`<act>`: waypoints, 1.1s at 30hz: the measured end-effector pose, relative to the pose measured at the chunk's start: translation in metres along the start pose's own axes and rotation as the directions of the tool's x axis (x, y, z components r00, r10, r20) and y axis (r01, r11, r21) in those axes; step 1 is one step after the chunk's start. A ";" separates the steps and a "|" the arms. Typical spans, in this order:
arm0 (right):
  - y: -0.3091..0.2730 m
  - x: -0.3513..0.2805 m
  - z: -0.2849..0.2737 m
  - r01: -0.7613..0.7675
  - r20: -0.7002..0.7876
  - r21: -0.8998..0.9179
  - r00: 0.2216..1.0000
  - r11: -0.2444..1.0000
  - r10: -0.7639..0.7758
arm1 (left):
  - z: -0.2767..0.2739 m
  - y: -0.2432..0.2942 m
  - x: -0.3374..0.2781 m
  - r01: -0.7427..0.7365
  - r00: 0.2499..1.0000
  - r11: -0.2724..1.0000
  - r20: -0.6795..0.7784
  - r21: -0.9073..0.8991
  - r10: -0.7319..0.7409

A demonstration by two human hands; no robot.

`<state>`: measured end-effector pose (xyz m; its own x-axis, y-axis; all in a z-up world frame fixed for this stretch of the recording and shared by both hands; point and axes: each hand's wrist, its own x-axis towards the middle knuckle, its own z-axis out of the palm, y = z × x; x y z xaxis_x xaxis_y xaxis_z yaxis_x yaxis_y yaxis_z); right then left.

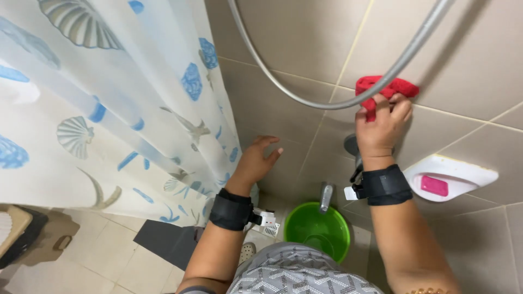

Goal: The person wets a red cloth under a shower tap, then wipes the tiled walls of a bathroom. They repeatedly rub the cloth over the wall surface, focusing on the area around the shower head and soap dish.

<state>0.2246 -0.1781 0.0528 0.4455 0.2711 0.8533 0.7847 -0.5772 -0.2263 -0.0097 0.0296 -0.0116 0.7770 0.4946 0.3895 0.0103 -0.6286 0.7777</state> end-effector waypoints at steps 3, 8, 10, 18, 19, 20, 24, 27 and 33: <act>-0.010 -0.003 0.003 -0.068 -0.017 0.335 0.997 0.940 0.079 | -0.005 -0.003 0.004 -0.021 0.999 0.999 0.036 -0.046 0.022; -0.020 -0.050 0.014 -0.295 0.165 0.815 0.943 0.499 0.289 | 0.000 0.000 0.018 -0.073 0.995 0.982 0.058 -0.176 0.084; -0.041 -0.060 0.018 -0.348 0.233 0.871 0.914 0.348 0.331 | 0.002 0.003 0.025 -0.096 0.992 0.974 0.063 -0.205 0.111; -0.078 -0.085 0.072 -0.463 0.324 0.784 0.874 0.414 0.363 | 0.008 -0.009 0.029 -0.113 0.993 0.947 0.008 -0.302 0.121; -0.085 -0.082 0.073 -0.467 0.328 0.782 0.871 0.412 0.365 | 0.005 -0.013 0.027 -0.107 0.993 0.947 0.010 -0.301 0.116; -0.093 -0.078 0.074 -0.498 0.367 0.763 0.859 0.413 0.358 | 0.003 -0.016 0.026 -0.097 0.994 0.954 0.020 -0.283 0.107; -0.115 -0.065 0.077 -0.461 0.375 0.718 0.887 0.521 0.269 | -0.006 -0.032 0.018 -0.086 0.996 0.979 0.004 -0.183 0.088; -0.114 -0.076 0.081 -0.370 0.354 0.651 0.920 0.663 0.165 | -0.004 -0.047 0.004 -0.120 0.993 0.986 -0.023 -0.112 0.119; -0.099 -0.117 0.080 -0.656 0.669 0.713 0.742 0.247 0.039 | -0.036 -0.021 -0.024 -0.053 0.995 0.989 0.075 -0.135 0.063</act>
<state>0.1296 -0.0910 -0.0624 0.6495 0.6944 0.3098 0.2087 0.2289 -0.9508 -0.0512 0.0527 -0.0198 0.8210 0.4075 0.3998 -0.1160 -0.5667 0.8157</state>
